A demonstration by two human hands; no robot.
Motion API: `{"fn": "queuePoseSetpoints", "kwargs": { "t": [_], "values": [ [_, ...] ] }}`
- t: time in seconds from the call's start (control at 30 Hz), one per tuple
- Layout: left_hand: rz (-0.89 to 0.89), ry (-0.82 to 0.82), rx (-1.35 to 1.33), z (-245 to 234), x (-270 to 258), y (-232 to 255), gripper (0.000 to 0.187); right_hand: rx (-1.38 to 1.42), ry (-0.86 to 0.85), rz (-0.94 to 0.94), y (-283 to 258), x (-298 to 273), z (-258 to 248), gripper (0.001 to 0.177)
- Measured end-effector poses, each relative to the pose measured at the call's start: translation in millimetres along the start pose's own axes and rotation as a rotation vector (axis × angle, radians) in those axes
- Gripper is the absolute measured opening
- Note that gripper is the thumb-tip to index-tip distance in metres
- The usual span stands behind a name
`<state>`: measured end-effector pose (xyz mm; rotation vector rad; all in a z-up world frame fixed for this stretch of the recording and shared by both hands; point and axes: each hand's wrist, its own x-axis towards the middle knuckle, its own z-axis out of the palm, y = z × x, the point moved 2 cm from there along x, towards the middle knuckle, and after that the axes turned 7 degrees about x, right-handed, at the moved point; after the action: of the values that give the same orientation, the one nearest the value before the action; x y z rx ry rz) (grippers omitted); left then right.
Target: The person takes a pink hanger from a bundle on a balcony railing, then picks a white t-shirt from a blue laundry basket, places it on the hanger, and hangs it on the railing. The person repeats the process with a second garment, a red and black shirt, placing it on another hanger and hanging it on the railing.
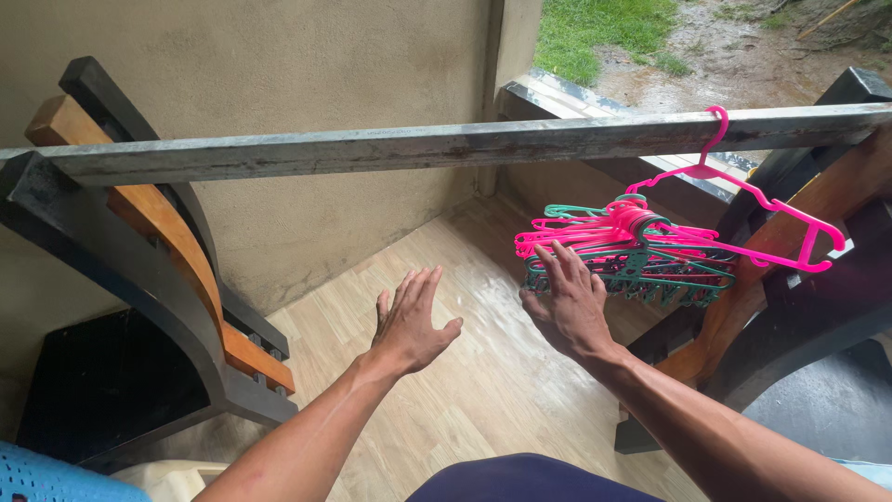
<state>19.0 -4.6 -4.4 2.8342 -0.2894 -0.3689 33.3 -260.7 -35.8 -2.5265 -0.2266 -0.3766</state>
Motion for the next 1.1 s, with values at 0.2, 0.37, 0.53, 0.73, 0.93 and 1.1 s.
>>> {"fn": "queuePoseSetpoints", "kwargs": {
  "t": [0.2,0.37,0.53,0.73,0.93,1.1],
  "values": [
    [0.007,-0.002,-0.024,0.5,7.0,4.9,0.096,-0.011,0.021,-0.009,1.5,1.8,-6.2,0.080],
    [0.022,0.009,-0.027,3.2,10.2,8.7,0.096,0.000,0.032,-0.013,6.4,2.0,-8.3,0.081],
    [0.050,0.046,-0.031,6.6,14.3,13.5,0.094,-0.010,0.042,-0.020,11.5,1.7,-11.5,0.081],
    [0.115,0.146,-0.116,9.7,21.7,23.8,0.076,0.049,0.096,0.006,17.0,0.4,-21.6,0.059],
    [0.166,0.229,-0.174,18.9,42.7,47.7,0.061,0.128,0.075,0.135,33.7,-4.6,-35.0,0.042],
    [0.205,0.249,-0.232,25.1,65.8,75.2,0.045,0.287,0.105,0.241,57.1,-7.3,-49.8,0.032]
  ]
}}
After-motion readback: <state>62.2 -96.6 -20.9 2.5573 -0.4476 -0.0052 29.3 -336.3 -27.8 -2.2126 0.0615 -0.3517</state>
